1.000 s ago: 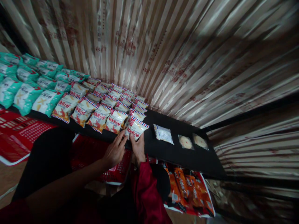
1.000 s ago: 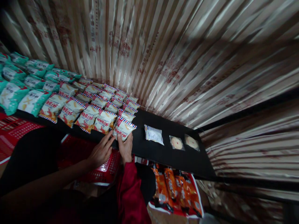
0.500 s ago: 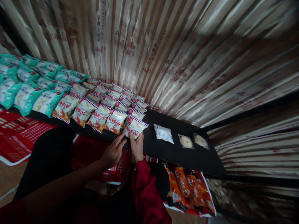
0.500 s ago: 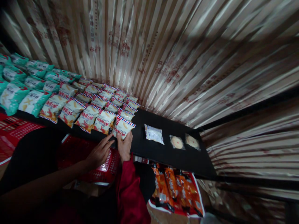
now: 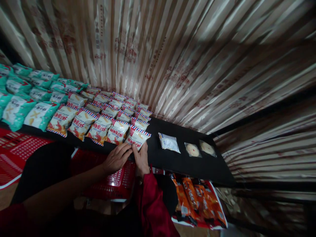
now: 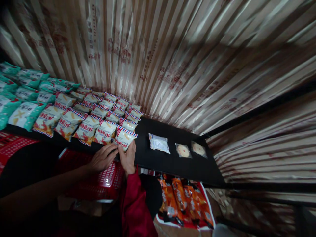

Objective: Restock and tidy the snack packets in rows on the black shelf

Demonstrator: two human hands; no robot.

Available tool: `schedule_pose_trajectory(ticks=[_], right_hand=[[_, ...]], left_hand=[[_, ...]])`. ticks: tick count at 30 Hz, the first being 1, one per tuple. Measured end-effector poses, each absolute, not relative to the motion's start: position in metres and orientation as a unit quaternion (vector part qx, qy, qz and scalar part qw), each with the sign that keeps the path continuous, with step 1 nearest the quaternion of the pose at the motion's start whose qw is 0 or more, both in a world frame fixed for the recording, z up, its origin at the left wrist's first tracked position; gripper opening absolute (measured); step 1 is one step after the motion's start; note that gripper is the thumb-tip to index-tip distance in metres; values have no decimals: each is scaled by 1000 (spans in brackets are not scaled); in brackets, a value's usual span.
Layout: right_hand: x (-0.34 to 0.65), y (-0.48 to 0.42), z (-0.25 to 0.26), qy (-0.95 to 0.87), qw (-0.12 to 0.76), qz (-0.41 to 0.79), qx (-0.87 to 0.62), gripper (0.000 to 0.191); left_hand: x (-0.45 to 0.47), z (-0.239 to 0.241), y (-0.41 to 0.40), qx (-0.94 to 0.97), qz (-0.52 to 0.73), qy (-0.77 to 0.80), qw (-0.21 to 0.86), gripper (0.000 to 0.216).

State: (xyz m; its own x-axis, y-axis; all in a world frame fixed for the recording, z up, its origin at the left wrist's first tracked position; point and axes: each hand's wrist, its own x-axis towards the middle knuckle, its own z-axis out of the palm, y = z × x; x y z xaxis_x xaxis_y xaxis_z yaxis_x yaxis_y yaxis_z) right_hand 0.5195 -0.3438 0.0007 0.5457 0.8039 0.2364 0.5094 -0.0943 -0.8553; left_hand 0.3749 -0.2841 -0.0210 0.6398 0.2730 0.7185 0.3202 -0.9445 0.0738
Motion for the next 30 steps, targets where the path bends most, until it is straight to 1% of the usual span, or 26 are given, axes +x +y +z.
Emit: schedule_pose_trajectory(ticks=[2, 7, 9, 13, 17, 23, 30], right_hand=[[521, -346, 0, -431, 523, 168, -716, 64], [534, -342, -10, -305, 641, 206, -673, 65], [546, -335, -15, -261, 668, 210, -665, 63], [578, -316, -18, -253, 641, 185, -701, 52], [600, -295, -10, -274, 603, 222, -715, 48], [606, -275, 2, -327, 603, 281, -672, 41], [610, -266, -7, -342, 595, 272, -674, 36]], left_hand=[[378, -20, -281, -905, -403, -132, 41, 33], [386, -15, -273, -907, -408, -88, 57, 35], [388, -11, -270, -909, -406, -76, 60, 37], [391, -4, -265, -908, -409, -53, 71, 37], [395, -9, -263, -906, -411, -56, 79, 36], [396, -16, -264, -912, -397, -64, 86, 41], [398, -11, -267, -915, -390, -83, 65, 42]])
